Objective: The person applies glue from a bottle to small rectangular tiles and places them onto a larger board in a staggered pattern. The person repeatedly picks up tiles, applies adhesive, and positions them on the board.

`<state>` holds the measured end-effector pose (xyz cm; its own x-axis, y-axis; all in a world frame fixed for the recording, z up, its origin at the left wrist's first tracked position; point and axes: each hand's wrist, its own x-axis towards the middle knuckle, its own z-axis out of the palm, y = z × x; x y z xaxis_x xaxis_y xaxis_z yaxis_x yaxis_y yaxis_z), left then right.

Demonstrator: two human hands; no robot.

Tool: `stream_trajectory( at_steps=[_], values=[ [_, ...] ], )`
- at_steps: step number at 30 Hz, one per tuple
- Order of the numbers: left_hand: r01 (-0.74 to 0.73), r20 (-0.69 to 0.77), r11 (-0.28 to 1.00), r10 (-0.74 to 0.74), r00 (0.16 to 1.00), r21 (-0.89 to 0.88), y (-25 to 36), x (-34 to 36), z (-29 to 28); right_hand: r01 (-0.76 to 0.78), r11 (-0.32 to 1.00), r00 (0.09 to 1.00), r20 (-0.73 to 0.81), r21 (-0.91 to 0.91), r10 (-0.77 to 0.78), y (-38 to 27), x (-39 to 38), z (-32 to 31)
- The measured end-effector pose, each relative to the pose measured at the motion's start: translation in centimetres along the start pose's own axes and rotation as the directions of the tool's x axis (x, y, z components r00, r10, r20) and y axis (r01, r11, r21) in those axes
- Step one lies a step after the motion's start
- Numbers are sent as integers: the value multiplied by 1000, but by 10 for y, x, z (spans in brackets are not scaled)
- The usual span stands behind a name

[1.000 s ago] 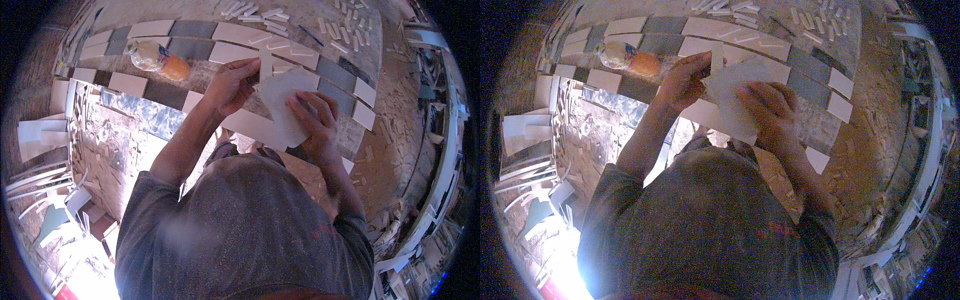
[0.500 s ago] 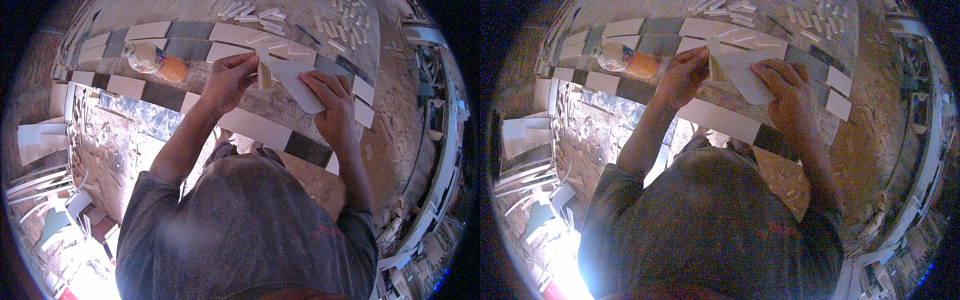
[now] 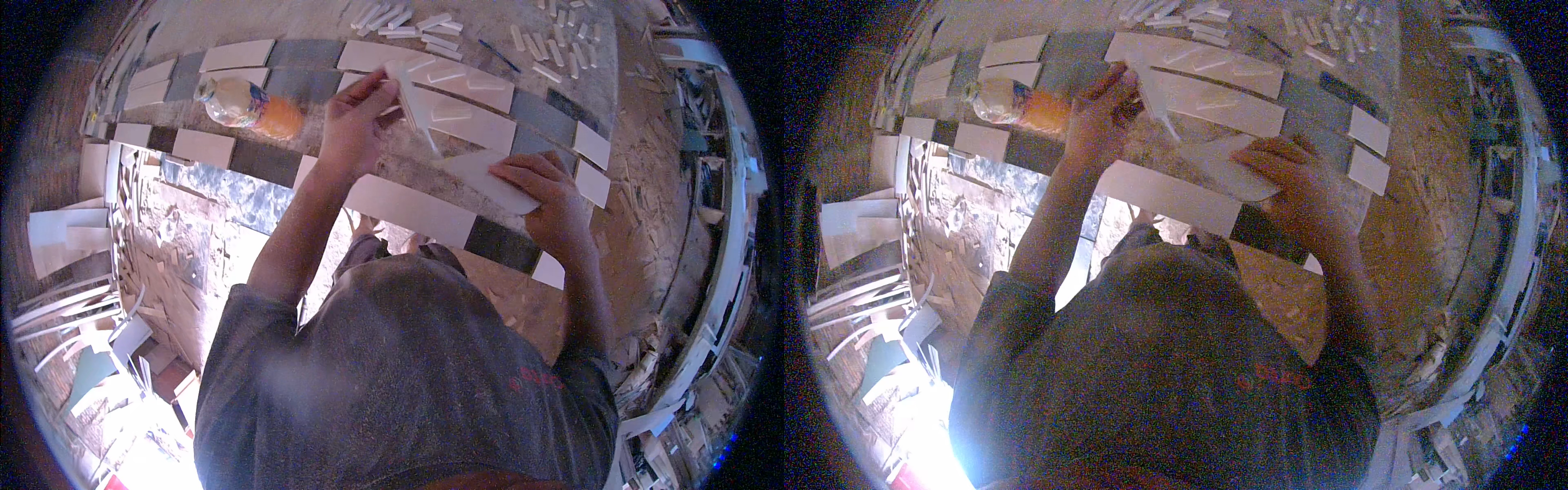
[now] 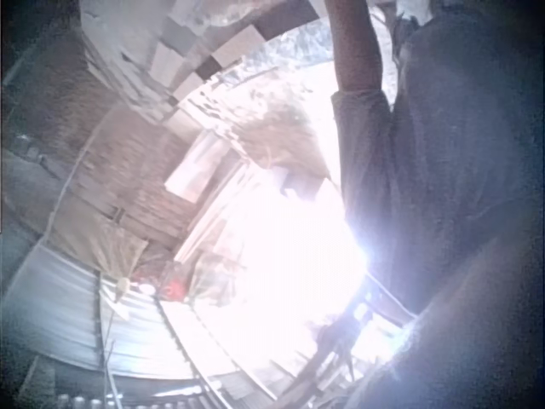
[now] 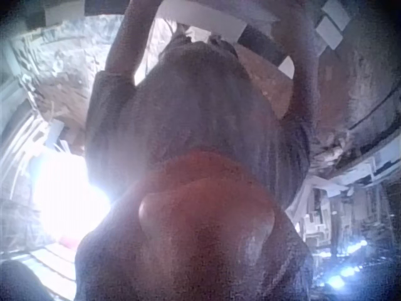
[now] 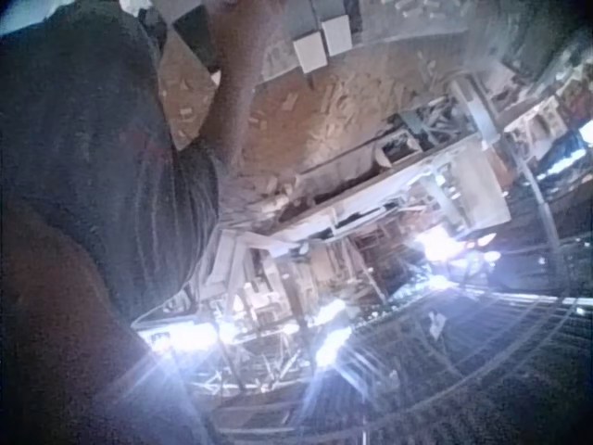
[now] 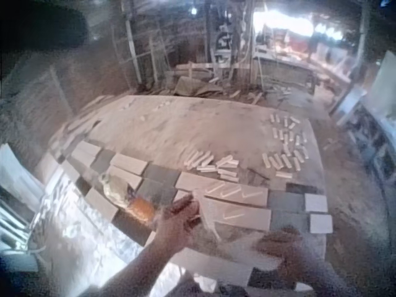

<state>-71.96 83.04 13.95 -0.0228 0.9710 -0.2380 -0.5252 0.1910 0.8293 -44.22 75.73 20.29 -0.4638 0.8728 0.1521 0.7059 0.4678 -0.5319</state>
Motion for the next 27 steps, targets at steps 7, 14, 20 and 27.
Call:
stream_trajectory(
  at_steps=[7,14,20,27],
  values=[
    [-204,-128,950,239,963,237,-30,79,-76,-443,885,827,-316,142,465,49,-62,26],
    [-102,-159,437,521,838,894,-77,194,-98,-594,361,428,-97,719,899,64,-102,68],
    [-233,23,290,579,815,928,-138,279,-187,-184,-10,294,64,983,954,45,-86,56],
    [-35,58,-54,527,848,998,-112,224,-128,-109,-93,401,129,990,907,53,-84,58]
  ],
)
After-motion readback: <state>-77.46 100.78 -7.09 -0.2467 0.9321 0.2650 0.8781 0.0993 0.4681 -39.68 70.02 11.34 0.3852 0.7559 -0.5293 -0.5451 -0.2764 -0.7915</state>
